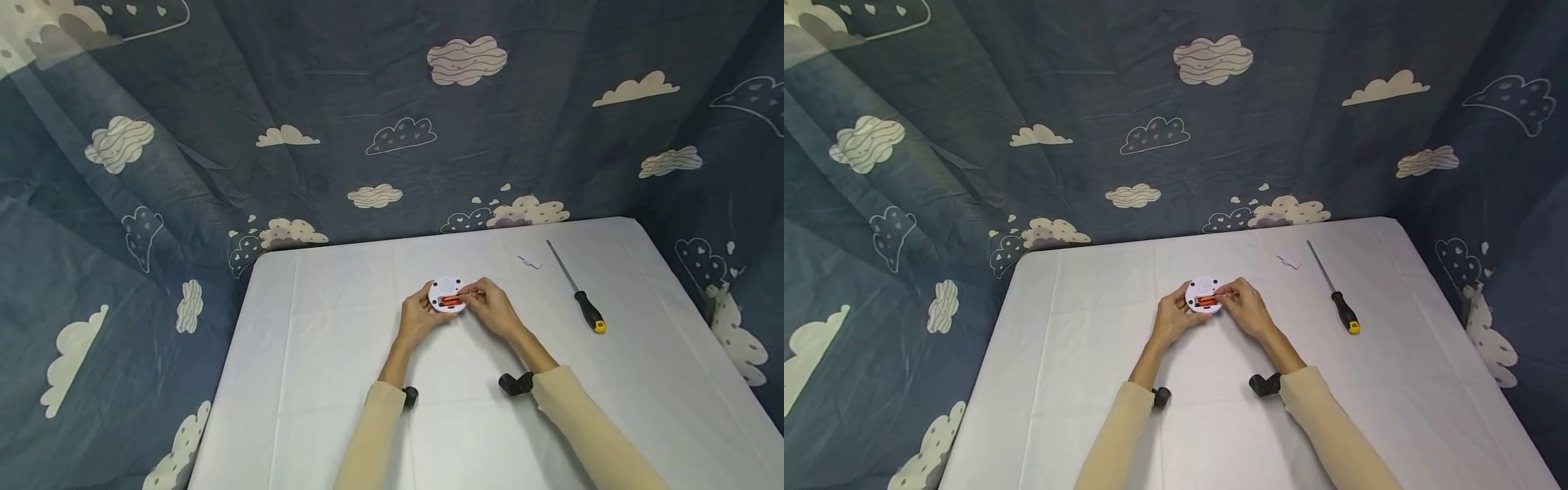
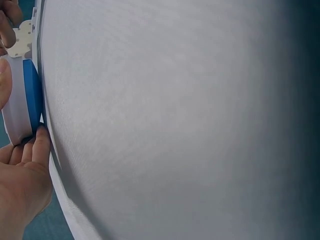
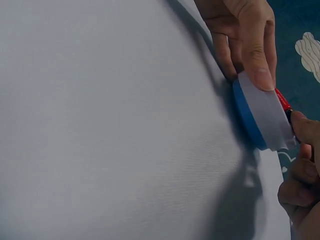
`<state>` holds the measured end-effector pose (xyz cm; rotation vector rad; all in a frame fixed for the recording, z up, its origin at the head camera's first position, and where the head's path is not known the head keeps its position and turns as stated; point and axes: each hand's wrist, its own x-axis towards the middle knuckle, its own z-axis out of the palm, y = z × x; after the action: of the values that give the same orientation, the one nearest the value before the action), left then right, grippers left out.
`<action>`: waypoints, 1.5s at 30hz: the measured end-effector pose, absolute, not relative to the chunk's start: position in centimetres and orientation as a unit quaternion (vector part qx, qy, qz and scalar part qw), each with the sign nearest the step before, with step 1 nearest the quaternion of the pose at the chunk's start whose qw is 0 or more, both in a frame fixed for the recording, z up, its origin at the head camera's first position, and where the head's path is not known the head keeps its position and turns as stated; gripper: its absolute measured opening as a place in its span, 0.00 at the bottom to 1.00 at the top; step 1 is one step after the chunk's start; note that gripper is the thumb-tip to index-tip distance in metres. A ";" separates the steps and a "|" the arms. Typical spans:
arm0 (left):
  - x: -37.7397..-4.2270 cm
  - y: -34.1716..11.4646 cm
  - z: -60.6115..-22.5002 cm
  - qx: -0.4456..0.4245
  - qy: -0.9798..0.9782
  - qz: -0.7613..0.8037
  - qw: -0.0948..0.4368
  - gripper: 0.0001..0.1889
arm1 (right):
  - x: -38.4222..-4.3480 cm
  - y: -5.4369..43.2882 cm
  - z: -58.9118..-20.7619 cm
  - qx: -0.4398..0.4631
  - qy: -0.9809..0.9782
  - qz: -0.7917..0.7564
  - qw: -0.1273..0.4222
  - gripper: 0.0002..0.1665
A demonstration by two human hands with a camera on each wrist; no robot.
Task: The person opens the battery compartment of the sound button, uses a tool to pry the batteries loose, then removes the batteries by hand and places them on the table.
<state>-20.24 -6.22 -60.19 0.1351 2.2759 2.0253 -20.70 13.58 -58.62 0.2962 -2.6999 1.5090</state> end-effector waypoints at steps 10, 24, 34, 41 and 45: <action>-20.3 -6.1 -60.0 0.042 0.747 0.662 0.039 0.47 | -20.0 14.1 -59.3 0.095 -0.853 0.509 0.065 0.08; -20.2 -6.1 -60.1 0.025 0.746 0.664 0.047 0.48 | -19.4 15.0 -59.3 0.078 -0.850 0.511 0.097 0.10; -20.2 -6.0 -60.2 0.025 0.738 0.673 0.049 0.48 | -19.4 16.5 -59.6 0.050 -0.838 0.532 0.114 0.09; -20.2 -6.0 -60.4 0.022 0.737 0.674 0.049 0.49 | -19.4 18.0 -59.3 0.023 -0.844 0.525 0.106 0.12; -20.1 -6.0 -60.3 0.020 0.735 0.676 0.051 0.49 | -19.4 19.6 -59.2 0.021 -0.838 0.532 0.121 0.12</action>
<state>-20.08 -5.98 -60.33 0.0597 2.2359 2.0590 -19.40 19.59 -59.18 0.0622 -2.4474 1.5537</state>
